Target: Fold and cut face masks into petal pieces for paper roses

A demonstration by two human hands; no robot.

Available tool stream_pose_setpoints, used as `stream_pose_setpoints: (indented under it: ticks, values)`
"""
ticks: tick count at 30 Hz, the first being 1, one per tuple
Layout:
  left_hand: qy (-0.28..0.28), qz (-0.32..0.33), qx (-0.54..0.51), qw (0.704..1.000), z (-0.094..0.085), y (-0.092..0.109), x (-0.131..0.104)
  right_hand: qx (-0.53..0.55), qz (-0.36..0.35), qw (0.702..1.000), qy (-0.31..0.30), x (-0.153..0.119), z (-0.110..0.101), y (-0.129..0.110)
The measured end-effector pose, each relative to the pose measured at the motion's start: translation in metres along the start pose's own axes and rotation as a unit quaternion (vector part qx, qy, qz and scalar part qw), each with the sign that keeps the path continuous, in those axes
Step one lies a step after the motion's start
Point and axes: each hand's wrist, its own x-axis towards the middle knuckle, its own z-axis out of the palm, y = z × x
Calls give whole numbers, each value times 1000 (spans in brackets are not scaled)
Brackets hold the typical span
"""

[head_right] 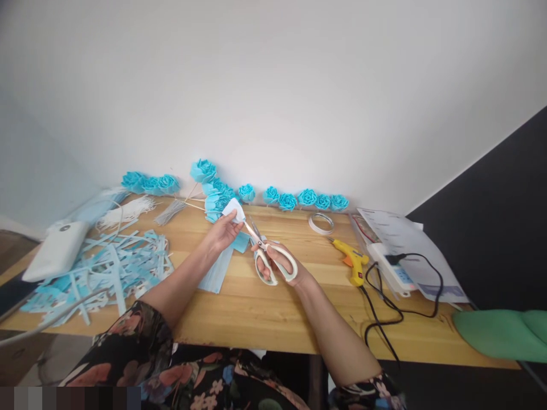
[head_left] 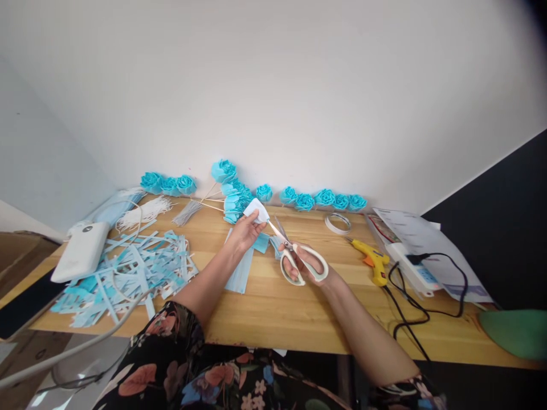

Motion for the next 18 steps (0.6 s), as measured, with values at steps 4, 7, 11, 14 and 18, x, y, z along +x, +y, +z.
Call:
stream_pose_setpoints:
  ticks: [4,7,11,14,18]
  values:
    - [-1,0,-4,1000,1,-1,0,9,-9,1000,3,2,-2,3]
    - [-18,4,4,1000,-1,-3,1,8,-17,1000,-5,3,-3,3]
    - [-57,9,19,998,-3,-6,1,5,-25,1000,-10,3,-1,3]
    - [-75,11,31,997,-3,-7,0,17,-38,999,-12,4,1,4]
    - [-103,4,54,993,0,-10,-5,25,-51,998,-22,6,0,7]
